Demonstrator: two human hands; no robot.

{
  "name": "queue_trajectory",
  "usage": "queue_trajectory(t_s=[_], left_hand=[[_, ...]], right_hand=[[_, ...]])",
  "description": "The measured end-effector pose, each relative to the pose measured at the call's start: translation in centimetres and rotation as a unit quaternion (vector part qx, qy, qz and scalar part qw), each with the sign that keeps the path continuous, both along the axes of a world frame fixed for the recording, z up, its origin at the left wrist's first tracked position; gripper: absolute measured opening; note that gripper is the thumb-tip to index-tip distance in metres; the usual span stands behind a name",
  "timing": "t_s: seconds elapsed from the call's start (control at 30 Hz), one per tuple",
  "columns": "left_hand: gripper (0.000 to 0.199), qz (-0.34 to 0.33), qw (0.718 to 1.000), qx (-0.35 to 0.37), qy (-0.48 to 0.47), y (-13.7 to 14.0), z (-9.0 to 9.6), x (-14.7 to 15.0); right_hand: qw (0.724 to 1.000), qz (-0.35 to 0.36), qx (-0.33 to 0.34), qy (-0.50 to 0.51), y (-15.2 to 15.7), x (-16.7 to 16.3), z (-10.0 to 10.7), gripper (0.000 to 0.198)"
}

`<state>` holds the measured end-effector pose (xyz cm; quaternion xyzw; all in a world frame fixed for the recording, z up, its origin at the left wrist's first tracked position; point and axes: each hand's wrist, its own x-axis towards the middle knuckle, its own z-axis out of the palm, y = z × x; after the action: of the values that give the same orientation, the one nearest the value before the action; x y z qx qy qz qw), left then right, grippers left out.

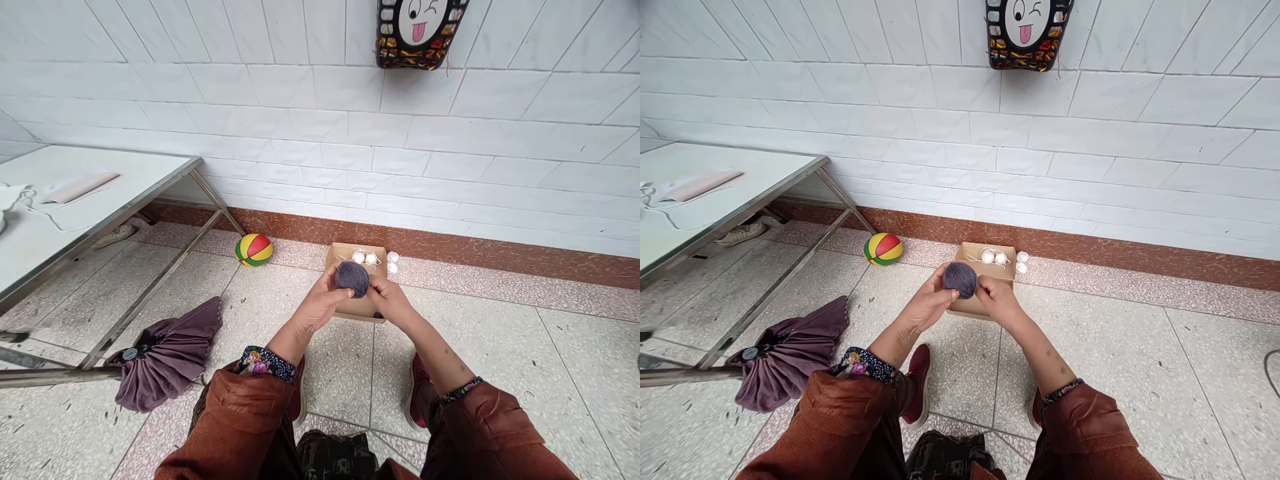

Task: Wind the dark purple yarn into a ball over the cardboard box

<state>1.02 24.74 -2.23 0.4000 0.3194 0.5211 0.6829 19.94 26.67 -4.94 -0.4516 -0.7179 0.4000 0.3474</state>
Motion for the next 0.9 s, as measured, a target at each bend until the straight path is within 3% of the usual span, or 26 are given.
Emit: queue_trajectory(t_s=[0.17,0.27,0.37,0.43,0.57,0.7,0.9], left_hand=[[0.057,0.1,0.988,-0.001,0.118,0.7,-0.4,0.1],[0.059,0.13,0.96,0.043,0.245,0.9,-0.8,-0.1],[0.061,0.126,0.924,0.092,0.348,0.7,-1.1,-0.2],[0.063,0.09,0.921,0.098,0.366,0.3,-1.2,-0.1],[0.068,-0.004,0.941,0.083,0.328,-0.4,-1.1,0.1],[0.082,-0.119,0.972,0.061,0.192,-0.9,-0.7,0.5],[0.075,-0.167,0.985,-0.022,-0.035,-1.6,0.3,1.3]], right_hand=[[0.997,0.073,0.009,-0.024,-1.0,-0.5,0.4,0.021],[0.995,0.098,-0.01,0.011,-1.4,-0.3,1.5,0.022],[0.994,0.08,-0.034,0.068,-1.2,0.3,2.5,0.025],[0.992,0.057,-0.038,0.107,-0.9,0.7,2.9,0.027],[0.992,-0.019,0.019,0.121,-0.1,1.0,2.9,0.025],[0.989,-0.083,0.084,0.09,0.4,0.7,2.3,0.022],[0.989,-0.109,0.062,0.074,0.9,0.2,0.8,0.023]])
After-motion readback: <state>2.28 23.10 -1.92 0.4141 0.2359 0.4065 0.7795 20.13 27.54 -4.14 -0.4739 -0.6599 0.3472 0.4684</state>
